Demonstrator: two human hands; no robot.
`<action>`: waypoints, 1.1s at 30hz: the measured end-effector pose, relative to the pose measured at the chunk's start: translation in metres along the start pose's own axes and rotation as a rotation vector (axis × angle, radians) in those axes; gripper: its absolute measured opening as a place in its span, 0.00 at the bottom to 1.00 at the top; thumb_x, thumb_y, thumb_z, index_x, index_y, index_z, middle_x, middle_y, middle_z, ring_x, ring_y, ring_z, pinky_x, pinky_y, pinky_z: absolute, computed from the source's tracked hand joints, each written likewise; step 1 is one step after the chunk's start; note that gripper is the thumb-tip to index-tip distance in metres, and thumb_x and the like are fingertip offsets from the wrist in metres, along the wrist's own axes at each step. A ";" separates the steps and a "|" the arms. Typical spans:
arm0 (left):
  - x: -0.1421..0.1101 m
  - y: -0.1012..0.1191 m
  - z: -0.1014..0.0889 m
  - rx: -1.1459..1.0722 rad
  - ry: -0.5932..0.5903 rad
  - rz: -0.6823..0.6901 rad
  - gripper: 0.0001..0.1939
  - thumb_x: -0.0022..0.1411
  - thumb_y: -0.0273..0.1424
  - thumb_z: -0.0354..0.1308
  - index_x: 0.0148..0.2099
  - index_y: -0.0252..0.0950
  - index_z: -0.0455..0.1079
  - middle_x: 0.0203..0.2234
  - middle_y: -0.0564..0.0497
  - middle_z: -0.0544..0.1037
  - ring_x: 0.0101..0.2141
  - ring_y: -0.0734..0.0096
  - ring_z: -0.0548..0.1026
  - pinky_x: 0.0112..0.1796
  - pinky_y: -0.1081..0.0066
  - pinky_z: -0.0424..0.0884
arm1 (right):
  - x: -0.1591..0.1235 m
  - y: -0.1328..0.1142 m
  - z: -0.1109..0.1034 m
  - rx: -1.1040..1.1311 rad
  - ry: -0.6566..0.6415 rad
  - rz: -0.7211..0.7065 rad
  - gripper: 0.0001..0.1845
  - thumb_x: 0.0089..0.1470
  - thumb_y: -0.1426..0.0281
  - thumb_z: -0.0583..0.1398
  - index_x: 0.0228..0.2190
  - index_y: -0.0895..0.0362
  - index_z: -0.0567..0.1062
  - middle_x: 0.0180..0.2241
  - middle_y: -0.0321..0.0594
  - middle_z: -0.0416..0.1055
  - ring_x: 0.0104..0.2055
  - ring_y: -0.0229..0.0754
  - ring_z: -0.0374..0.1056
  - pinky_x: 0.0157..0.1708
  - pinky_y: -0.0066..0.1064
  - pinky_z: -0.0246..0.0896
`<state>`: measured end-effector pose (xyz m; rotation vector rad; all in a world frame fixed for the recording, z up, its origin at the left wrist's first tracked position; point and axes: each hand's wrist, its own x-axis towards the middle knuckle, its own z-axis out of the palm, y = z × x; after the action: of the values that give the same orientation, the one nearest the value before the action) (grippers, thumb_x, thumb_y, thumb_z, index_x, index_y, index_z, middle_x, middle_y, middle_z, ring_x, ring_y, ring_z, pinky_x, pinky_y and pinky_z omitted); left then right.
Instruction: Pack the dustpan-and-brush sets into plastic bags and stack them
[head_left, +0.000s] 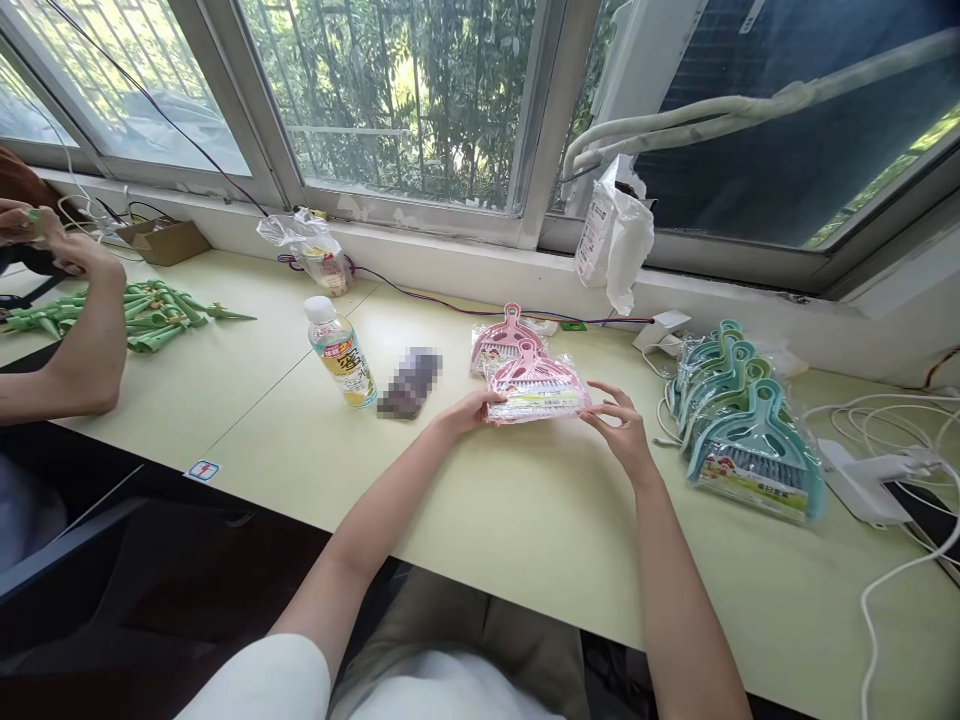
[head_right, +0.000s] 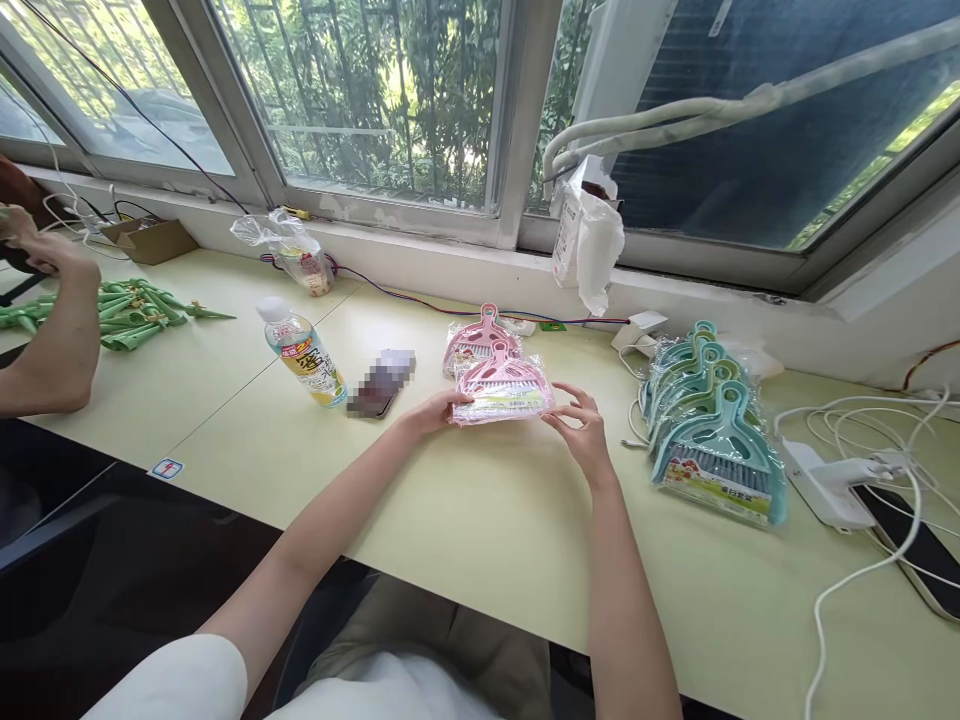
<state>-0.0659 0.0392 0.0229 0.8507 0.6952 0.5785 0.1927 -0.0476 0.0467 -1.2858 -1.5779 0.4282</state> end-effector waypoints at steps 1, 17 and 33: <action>-0.002 0.001 0.000 0.038 -0.063 -0.017 0.15 0.57 0.27 0.56 0.47 0.26 0.67 0.30 0.41 0.79 0.19 0.76 0.72 0.17 0.78 0.65 | 0.000 -0.001 0.001 0.044 0.023 0.018 0.10 0.46 0.56 0.64 0.27 0.48 0.80 0.51 0.38 0.68 0.57 0.50 0.58 0.54 0.46 0.54; -0.012 0.004 0.011 0.327 -0.229 0.083 0.24 0.62 0.36 0.55 0.56 0.29 0.56 0.29 0.42 0.79 0.19 0.76 0.71 0.20 0.77 0.63 | -0.002 0.004 0.028 0.014 0.355 0.017 0.14 0.52 0.61 0.60 0.39 0.51 0.78 0.53 0.43 0.65 0.51 0.46 0.65 0.48 0.40 0.64; -0.012 -0.005 0.035 0.468 -0.008 0.436 0.43 0.51 0.42 0.63 0.64 0.40 0.47 0.42 0.42 0.75 0.30 0.70 0.77 0.23 0.78 0.71 | -0.002 0.026 0.029 0.765 0.183 0.496 0.21 0.40 0.65 0.66 0.39 0.57 0.75 0.38 0.40 0.76 0.37 0.43 0.73 0.36 0.36 0.73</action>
<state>-0.0465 0.0118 0.0394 1.4613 0.6498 0.8151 0.1813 -0.0305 0.0133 -1.0437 -0.7837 1.0710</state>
